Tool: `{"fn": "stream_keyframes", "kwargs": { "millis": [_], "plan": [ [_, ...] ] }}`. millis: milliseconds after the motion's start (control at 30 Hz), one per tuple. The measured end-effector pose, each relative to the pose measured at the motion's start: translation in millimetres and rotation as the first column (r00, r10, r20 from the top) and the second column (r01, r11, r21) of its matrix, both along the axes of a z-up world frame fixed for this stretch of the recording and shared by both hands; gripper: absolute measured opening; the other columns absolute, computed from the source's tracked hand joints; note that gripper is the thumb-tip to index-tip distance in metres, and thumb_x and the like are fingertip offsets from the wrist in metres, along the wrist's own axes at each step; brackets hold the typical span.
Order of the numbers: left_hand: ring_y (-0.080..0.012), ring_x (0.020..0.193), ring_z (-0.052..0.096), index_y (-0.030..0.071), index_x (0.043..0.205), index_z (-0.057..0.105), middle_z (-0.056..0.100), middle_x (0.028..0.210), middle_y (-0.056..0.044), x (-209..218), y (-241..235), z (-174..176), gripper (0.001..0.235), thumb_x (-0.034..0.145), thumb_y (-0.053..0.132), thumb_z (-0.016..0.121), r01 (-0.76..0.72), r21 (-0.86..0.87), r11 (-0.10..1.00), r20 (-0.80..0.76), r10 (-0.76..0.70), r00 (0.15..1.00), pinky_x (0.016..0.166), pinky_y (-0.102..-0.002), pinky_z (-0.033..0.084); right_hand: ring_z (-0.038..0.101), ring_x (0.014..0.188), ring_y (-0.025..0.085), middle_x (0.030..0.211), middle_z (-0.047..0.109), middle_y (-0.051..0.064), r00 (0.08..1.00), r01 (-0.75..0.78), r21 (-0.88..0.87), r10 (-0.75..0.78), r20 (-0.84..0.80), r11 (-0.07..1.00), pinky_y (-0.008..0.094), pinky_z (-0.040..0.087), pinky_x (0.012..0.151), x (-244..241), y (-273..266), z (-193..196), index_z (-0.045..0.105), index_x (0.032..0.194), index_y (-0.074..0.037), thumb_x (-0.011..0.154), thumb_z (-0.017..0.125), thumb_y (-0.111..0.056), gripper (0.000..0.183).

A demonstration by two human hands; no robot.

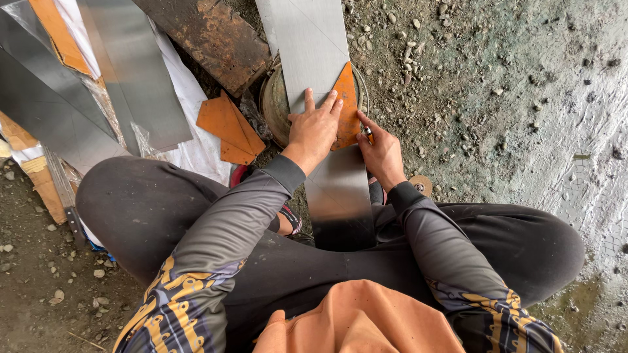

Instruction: The person sits on the ground and uses a pencil and an orange template to trace shapes onto long metal sheets. They repeatedly position the template, trace the outline, and then move the template to a new spot on the sheet to repeat the process.

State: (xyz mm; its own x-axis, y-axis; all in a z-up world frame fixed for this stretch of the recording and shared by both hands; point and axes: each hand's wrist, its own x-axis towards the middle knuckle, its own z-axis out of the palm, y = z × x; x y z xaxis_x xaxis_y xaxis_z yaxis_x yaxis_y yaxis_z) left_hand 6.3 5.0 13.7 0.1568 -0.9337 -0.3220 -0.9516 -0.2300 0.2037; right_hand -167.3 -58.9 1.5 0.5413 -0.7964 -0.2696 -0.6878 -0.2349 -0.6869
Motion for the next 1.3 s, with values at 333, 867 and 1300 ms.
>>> {"fn": "stream_keyframes", "kwargs": {
  "millis": [333, 867, 1300],
  "plan": [
    [-0.0519, 0.145, 0.027, 0.012, 0.156, 0.037, 0.029, 0.165, -0.005, 0.9, -0.7, 1.2, 0.077, 0.090, 0.026, 0.073, -0.006, -0.005, 1.000, 0.006, 0.006, 1.000, 0.091, -0.068, 0.053, 0.060, 0.055, 0.015, 0.074, 0.069, 0.016, 1.000, -0.005, -0.015, 0.005, 0.027, 1.000, 0.038, 0.053, 0.062, 1.2, 0.2, 0.8, 0.058, 0.148, -0.026, 0.097, 0.063, -0.018, 0.052],
    [-0.0525, 0.144, 0.028, 0.011, 0.156, 0.038, 0.032, 0.164, -0.006, 0.3, -0.6, -2.5, 0.079, 0.088, 0.027, 0.075, 0.003, -0.030, 1.000, 0.021, -0.003, 1.000, 0.088, -0.066, 0.055, 0.059, 0.056, 0.016, 0.069, 0.066, 0.016, 1.000, 0.003, 0.001, -0.003, 0.012, 1.000, 0.038, 0.053, 0.062, 1.9, 0.7, 4.2, 0.058, 0.148, -0.026, 0.098, 0.063, -0.018, 0.051],
    [-0.0538, 0.143, 0.029, 0.010, 0.155, 0.038, 0.032, 0.163, -0.007, 1.0, -0.2, -9.3, 0.080, 0.087, 0.030, 0.075, 0.012, -0.047, 0.999, 0.030, -0.010, 0.999, 0.087, -0.065, 0.056, 0.060, 0.055, 0.016, 0.069, 0.067, 0.017, 1.000, -0.002, 0.002, 0.002, -0.003, 1.000, 0.038, 0.053, 0.062, 1.9, 0.4, 4.5, 0.058, 0.149, -0.027, 0.099, 0.062, -0.018, 0.051]
  ]
}}
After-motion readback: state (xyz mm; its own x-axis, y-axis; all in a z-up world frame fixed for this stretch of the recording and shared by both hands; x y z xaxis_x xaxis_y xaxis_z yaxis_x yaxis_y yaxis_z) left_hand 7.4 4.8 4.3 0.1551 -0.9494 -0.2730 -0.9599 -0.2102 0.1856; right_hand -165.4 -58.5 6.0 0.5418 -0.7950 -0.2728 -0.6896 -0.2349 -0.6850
